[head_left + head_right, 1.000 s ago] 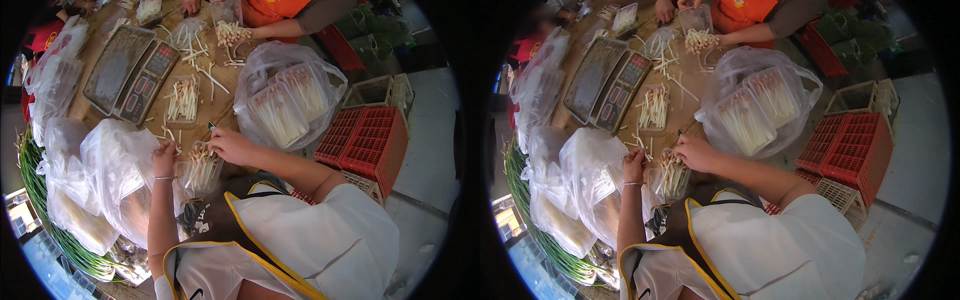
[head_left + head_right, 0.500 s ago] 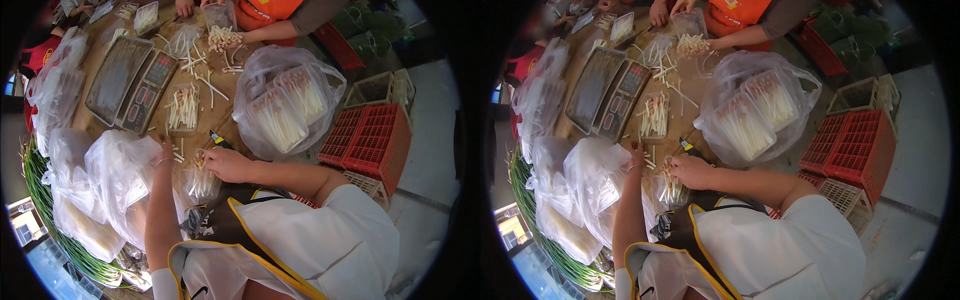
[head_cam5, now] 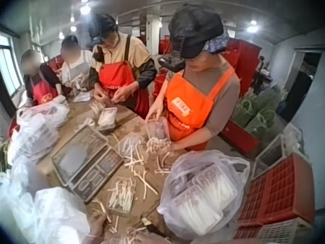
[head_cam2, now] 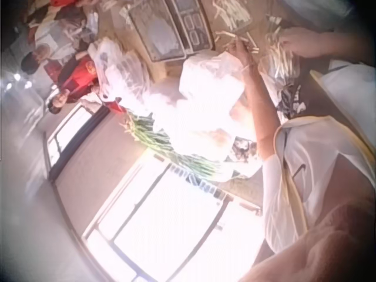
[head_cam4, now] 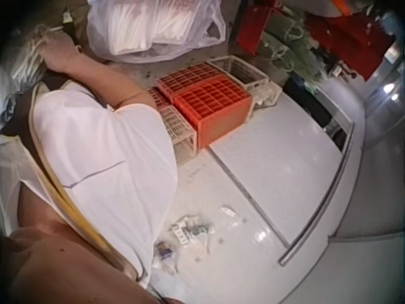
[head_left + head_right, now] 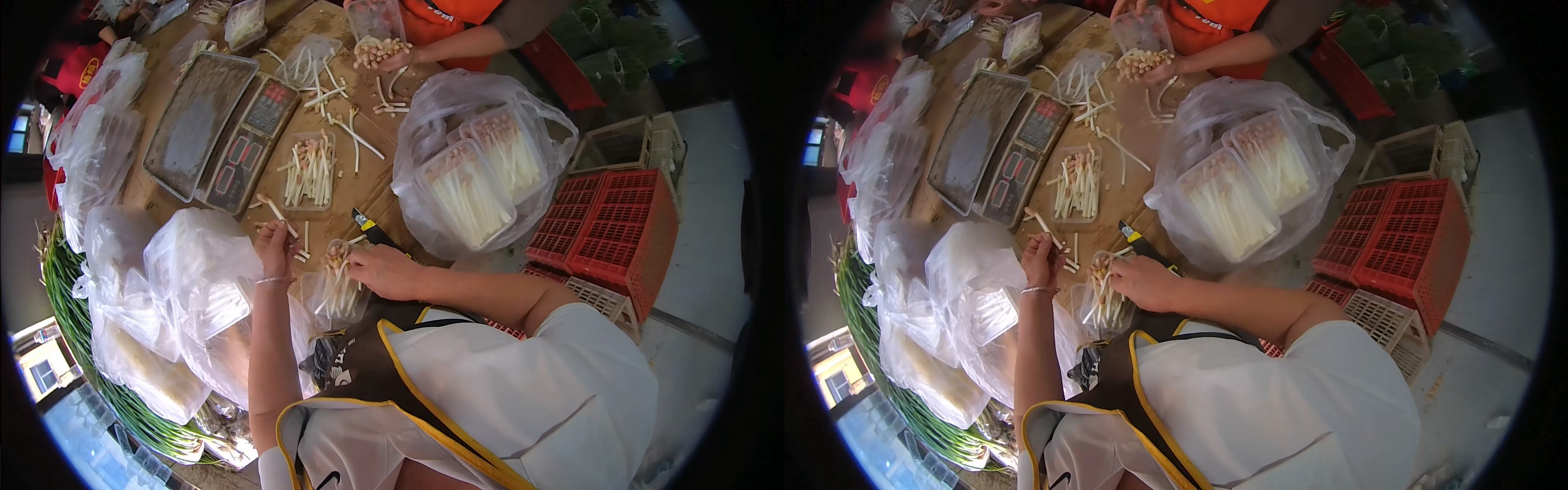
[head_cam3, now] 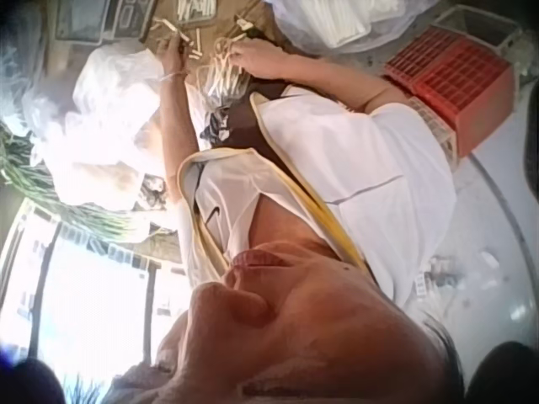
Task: The person trims enoki mushrooms with a utility knife, places them into clear plastic containers, weighs the containers on a digital scale, and stacks the finished packages. The person also handles plastic bags and other produce items on the table.
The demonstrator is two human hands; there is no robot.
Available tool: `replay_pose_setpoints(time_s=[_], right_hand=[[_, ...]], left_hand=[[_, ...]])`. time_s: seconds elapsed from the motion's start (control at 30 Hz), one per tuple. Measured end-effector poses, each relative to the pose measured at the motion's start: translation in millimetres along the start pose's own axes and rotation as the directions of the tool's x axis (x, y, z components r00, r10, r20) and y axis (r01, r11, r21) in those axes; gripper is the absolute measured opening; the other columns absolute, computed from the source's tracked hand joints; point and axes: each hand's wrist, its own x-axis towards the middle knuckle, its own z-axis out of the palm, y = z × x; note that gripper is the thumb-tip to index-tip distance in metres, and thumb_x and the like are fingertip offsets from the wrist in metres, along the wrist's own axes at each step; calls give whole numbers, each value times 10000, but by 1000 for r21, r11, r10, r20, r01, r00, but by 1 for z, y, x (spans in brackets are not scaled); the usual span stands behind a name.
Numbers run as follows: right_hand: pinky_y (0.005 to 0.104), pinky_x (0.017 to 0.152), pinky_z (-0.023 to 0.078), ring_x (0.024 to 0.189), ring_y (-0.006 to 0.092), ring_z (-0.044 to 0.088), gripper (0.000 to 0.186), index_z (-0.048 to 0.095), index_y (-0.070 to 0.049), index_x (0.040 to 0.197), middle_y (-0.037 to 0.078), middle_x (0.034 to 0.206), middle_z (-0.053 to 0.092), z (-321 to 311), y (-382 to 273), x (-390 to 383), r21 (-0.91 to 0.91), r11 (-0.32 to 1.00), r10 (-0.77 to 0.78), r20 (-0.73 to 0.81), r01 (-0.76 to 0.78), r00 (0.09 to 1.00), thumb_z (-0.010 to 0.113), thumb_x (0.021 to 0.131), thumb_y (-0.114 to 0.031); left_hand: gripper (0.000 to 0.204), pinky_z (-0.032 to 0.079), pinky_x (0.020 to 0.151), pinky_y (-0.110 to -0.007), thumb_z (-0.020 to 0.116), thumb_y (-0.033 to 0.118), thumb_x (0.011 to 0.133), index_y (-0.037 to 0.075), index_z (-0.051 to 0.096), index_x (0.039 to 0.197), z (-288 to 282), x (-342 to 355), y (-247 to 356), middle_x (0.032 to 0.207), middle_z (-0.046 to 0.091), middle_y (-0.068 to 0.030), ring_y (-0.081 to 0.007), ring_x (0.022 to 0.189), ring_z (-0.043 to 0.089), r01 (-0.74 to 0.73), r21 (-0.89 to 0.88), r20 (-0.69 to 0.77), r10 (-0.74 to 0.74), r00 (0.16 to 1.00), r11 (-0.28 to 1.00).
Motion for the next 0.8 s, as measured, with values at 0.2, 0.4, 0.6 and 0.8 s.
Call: replay_pose_setpoints(time_s=[0.2, 0.4, 0.6, 0.8], right_hand=[[429, 720, 495, 819, 312, 608, 123, 622, -68, 917, 101, 935, 572, 1, 0, -4, 11, 1000, -25, -56, 26, 998, 580, 801, -61], [438, 718, 518, 853, 313, 631, 103, 627, -81, 918, 103, 925, 594, 11, 10, -12, 78, 997, 29, -82, -22, 996, 597, 827, -120], [433, 700, 521, 826, 322, 644, 82, 651, -65, 866, 106, 839, 632, -11, 4, -5, 266, 956, 161, -116, -126, 980, 626, 825, -132], [362, 702, 532, 763, 272, 685, 120, 679, -17, 925, 130, 837, 701, -24, 0, 9, 644, 746, 341, -149, -171, 928, 629, 852, -99]], left_hand=[[209, 575, 619, -227, 568, 199, 996, 30, 620, 1107, 25, -51, 16, 927, 686, -94, -154, 743, 674, 147, -208, 226, -99, 969, 967], [276, 599, 661, -252, 537, 191, 1009, -12, 588, 1189, 36, -78, 20, 936, 694, -110, -168, 775, 698, 188, -266, 320, -97, 942, 945], [284, 600, 649, -251, 538, 187, 1008, -18, 584, 1200, 44, -98, 22, 938, 694, -113, -166, 765, 699, 204, -275, 359, -96, 928, 940], [284, 579, 601, -234, 555, 191, 999, -5, 583, 1202, 54, -116, 24, 915, 683, -88, -143, 716, 673, 175, -214, 299, -106, 948, 961]])
